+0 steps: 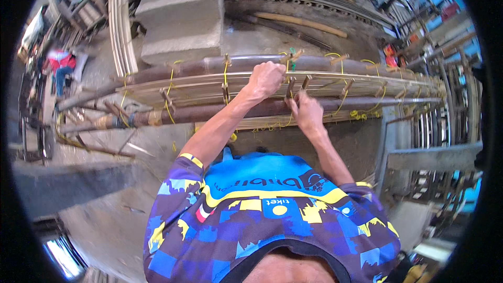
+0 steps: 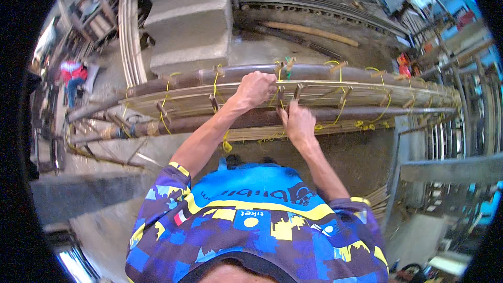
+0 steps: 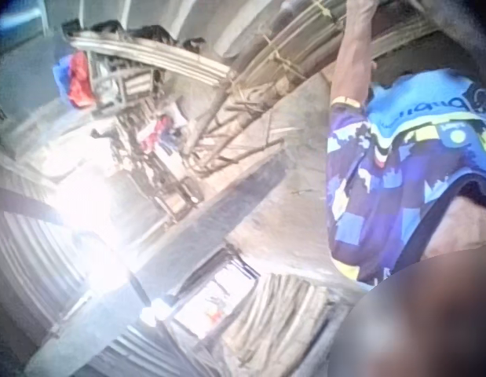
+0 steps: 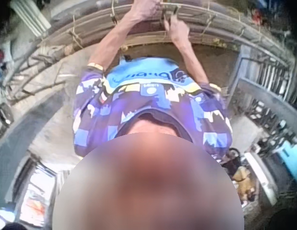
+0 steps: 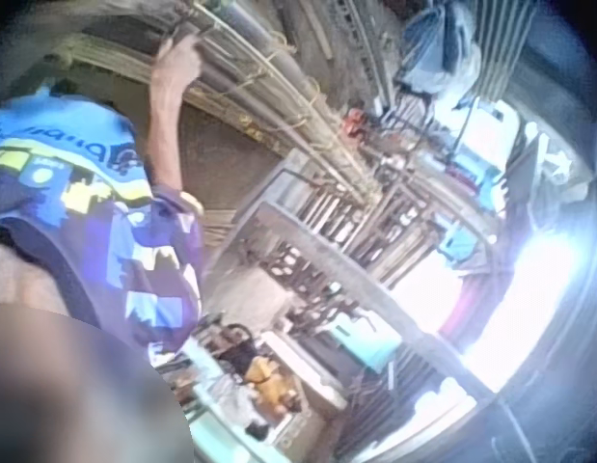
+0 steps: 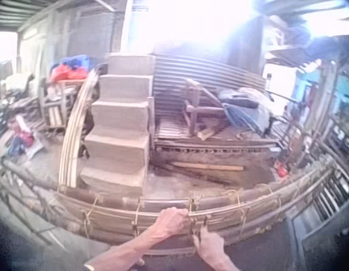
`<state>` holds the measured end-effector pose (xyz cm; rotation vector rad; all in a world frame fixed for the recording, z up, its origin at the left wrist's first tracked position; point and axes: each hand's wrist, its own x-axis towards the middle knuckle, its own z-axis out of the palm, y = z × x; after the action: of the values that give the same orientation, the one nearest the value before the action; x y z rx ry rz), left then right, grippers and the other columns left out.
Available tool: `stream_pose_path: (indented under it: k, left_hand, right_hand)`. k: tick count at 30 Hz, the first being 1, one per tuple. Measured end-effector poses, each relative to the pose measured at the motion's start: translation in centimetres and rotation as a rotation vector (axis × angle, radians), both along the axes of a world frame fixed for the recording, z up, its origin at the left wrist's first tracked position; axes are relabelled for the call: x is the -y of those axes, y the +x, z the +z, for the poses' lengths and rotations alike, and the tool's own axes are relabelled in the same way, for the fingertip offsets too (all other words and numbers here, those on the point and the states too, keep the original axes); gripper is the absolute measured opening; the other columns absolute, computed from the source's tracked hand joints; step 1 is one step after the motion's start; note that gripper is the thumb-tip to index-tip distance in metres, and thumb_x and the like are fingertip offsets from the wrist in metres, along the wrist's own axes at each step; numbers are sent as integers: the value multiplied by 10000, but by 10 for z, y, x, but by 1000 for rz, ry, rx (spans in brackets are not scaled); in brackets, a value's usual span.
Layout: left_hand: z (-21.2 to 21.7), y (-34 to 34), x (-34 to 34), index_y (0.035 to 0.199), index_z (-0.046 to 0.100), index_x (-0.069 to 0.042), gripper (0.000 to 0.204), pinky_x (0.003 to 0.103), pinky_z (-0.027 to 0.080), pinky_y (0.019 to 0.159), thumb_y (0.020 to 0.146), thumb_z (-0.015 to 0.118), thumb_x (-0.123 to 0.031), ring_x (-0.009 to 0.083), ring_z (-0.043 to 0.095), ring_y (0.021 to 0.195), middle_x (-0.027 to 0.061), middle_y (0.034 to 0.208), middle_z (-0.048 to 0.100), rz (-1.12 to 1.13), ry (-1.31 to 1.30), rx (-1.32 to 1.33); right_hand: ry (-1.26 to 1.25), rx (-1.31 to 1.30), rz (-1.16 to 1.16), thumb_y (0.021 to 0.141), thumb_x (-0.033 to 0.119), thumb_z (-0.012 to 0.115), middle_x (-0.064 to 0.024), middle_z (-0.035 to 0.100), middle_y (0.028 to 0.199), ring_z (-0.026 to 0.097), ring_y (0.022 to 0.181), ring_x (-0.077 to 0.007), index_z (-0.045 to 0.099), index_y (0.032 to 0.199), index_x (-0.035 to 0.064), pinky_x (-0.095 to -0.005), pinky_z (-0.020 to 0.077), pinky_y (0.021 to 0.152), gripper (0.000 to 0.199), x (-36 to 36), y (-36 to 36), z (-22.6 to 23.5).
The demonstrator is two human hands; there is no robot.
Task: The person repeatedly picks up thin bamboo strips from the floor and places them onto a horizontal bamboo frame. They then wrap and tie a yellow string around the frame to secure the strips in place.
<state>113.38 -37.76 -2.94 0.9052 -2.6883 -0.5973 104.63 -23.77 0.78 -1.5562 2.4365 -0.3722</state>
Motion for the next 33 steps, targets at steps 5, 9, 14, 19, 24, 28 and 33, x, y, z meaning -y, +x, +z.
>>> stream_pose_path:
  k: [5,9,14,19,24,28,33]
  left_hand:
    - [11,-5,-8,743,584,-33,229,437,473,631,761,585,-261,338,599,704,168,717,607,12,9,7]
    - [12,-4,-11,732,577,-27,314,438,459,638,816,513,-323,342,589,713,169,724,602,17,-32,-22]
    - [13,-2,-20,698,561,-41,374,443,424,606,875,399,-328,358,543,668,174,676,567,12,-133,-108]
    - [22,-7,-15,685,594,-14,360,472,426,623,836,450,-307,391,555,671,219,689,573,72,-41,-93]
    - [15,-7,-4,671,587,-11,371,471,422,575,827,466,-325,382,556,636,230,668,563,85,-100,-89]
    - [12,0,-18,743,598,-34,334,435,431,610,838,445,-315,341,573,703,186,724,593,48,-67,-235]
    - [33,-14,10,750,622,-48,305,407,429,569,842,452,-285,299,573,621,168,649,578,8,196,-113]
  right_hand:
    - [-590,873,115,876,226,465,-16,544,798,488,717,-156,555,889,23,-298,415,676,222,3,-15,40]
    - [-525,1168,413,904,280,419,-2,389,549,421,551,-97,426,608,87,-284,385,562,353,99,-31,120]
    - [-1058,50,630,844,314,439,-104,505,885,462,826,-276,523,954,62,-424,323,720,288,243,-27,103]
    - [370,-330,377,724,244,582,-54,620,992,536,993,-280,655,907,147,-575,378,780,220,208,-82,-2]
    - [-211,1398,393,828,219,545,-17,526,607,511,559,-145,551,697,40,-296,464,549,222,155,-85,32]
    - [-376,856,817,832,199,542,-30,427,540,424,514,-147,448,699,1,-326,383,487,256,72,-41,57]
    - [-295,429,756,765,102,550,-160,532,620,512,581,-358,478,738,32,-427,397,531,103,-4,7,-16]
